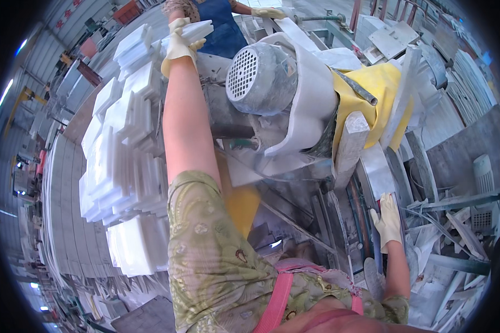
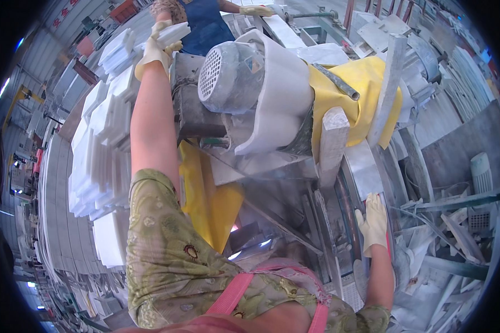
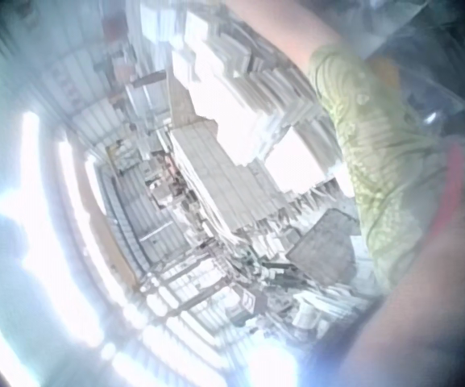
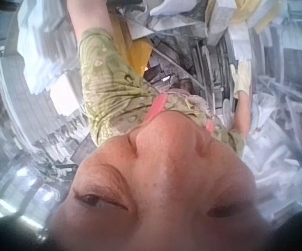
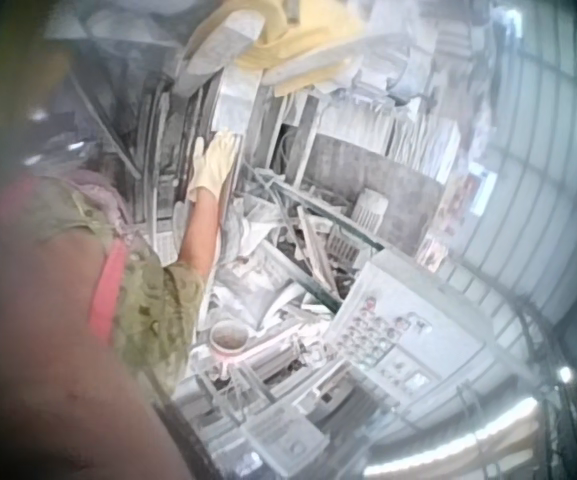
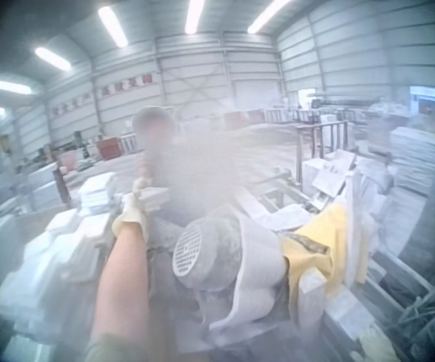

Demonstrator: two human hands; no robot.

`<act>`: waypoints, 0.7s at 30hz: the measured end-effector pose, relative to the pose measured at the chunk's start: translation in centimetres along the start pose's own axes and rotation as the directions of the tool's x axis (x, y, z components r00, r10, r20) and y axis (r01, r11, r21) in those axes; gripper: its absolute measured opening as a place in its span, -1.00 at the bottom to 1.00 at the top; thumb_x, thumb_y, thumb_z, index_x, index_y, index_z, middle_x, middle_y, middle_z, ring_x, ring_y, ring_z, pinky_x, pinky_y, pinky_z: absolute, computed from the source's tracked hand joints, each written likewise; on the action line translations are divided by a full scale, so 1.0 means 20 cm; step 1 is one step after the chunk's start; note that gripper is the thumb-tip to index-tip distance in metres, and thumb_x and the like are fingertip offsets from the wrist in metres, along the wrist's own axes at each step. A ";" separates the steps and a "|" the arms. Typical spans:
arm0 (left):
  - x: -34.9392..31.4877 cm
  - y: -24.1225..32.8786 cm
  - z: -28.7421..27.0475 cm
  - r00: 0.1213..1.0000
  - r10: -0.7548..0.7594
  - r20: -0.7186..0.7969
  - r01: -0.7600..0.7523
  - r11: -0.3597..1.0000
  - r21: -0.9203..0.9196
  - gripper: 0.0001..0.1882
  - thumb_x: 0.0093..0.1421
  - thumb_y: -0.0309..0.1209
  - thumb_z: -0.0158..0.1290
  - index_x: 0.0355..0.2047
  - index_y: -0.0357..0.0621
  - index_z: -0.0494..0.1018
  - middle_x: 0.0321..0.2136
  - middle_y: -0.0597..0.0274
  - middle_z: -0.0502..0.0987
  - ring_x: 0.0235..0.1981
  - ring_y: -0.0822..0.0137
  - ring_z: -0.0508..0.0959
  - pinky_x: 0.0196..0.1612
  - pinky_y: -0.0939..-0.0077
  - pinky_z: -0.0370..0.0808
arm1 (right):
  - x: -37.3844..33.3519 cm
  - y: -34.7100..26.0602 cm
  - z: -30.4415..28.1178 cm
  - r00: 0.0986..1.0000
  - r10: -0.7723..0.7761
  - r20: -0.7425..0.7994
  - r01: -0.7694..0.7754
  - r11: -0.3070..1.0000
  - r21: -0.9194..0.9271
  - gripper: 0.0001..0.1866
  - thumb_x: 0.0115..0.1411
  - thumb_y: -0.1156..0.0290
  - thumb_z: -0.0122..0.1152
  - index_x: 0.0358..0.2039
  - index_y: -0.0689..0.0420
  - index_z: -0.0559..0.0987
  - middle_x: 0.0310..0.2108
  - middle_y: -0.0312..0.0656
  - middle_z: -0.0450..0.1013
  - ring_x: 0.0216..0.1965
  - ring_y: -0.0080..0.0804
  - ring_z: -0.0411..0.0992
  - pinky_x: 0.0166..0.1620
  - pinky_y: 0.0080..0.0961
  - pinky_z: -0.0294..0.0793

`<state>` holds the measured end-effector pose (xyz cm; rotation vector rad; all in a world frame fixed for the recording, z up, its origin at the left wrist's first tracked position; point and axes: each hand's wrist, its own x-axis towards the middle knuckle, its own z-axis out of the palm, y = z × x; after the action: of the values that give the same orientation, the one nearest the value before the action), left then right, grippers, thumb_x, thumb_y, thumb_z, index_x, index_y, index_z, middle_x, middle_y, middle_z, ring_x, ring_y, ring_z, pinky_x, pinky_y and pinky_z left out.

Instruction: The person repeatedly picks up white rectangular blocks from a pile and places them onto a growing stack on a yellow platform. The person uses both hands to handle the blocks and occasionally adjusts the stack. The environment appears to be an industrial workshop with machinery and debris visible.

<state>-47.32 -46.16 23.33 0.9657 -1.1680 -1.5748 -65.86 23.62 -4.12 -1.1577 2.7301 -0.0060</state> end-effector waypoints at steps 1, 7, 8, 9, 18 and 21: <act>0.04 0.01 -0.02 0.997 -0.075 0.024 0.075 0.997 0.027 -0.34 0.14 0.05 0.03 0.04 -0.28 0.41 -0.30 -0.15 0.58 -0.66 0.15 0.56 -0.70 0.59 0.44 | 0.00 0.00 0.00 1.000 0.006 0.017 -0.006 1.000 -0.016 -0.17 0.19 0.13 0.22 0.37 0.31 0.19 0.38 0.14 0.14 0.44 -0.02 0.05 0.42 -0.17 0.04; 0.21 -0.10 0.01 0.994 -0.096 -0.059 0.085 0.983 -0.163 -0.45 0.08 -0.18 0.15 0.00 -0.26 0.37 -0.25 -0.19 0.58 -0.53 0.00 0.65 -0.69 0.50 0.51 | -0.01 0.00 -0.03 1.000 -0.024 0.009 0.024 1.000 -0.005 -0.17 0.14 0.16 0.30 0.30 0.40 0.25 0.34 0.20 0.18 0.42 0.03 0.08 0.43 -0.21 0.06; 0.21 -0.11 0.03 0.995 -0.082 -0.049 0.070 0.973 -0.219 -0.49 0.11 -0.15 0.12 -0.03 -0.25 0.41 -0.27 -0.12 0.59 -0.58 0.07 0.61 -0.71 0.51 0.48 | -0.02 0.00 -0.03 0.999 -0.041 -0.008 0.041 0.999 -0.009 -0.18 0.14 0.17 0.31 0.29 0.40 0.26 0.34 0.19 0.19 0.42 0.03 0.08 0.43 -0.21 0.06; 0.20 -0.12 0.07 0.994 -0.066 -0.086 0.040 0.959 -0.280 -0.51 0.13 -0.12 0.09 -0.05 -0.23 0.45 -0.30 -0.06 0.61 -0.63 0.15 0.57 -0.73 0.53 0.46 | -0.02 0.00 -0.03 1.000 -0.022 0.012 0.022 1.000 -0.003 -0.18 0.14 0.18 0.32 0.28 0.40 0.27 0.34 0.19 0.19 0.41 0.03 0.09 0.43 -0.22 0.06; 0.05 -0.04 0.23 0.949 0.313 -0.033 -0.293 0.843 -0.450 -0.62 0.39 -0.12 -0.06 -0.04 -0.16 0.49 -0.25 0.08 0.61 -0.41 0.16 0.57 -0.35 0.29 0.52 | -0.05 0.00 -0.01 0.998 -0.030 -0.057 0.033 0.998 0.052 -0.22 0.12 0.21 0.34 0.24 0.42 0.32 0.29 0.23 0.25 0.38 0.07 0.15 0.42 -0.21 0.09; 0.05 0.11 0.23 0.743 0.554 0.374 -0.179 0.704 -0.688 -0.62 0.42 -0.09 -0.08 -0.02 -0.13 0.45 -0.25 0.08 0.57 -0.39 0.14 0.56 -0.38 0.27 0.49 | -0.07 -0.01 0.01 0.991 -0.052 -0.120 0.055 0.998 0.021 -0.22 0.12 0.20 0.35 0.23 0.43 0.34 0.27 0.24 0.27 0.37 0.07 0.16 0.42 -0.19 0.10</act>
<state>-51.37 -46.22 26.41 -0.2159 -1.0161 -1.7497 -64.77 24.39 -4.02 -1.2624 2.7917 -0.1189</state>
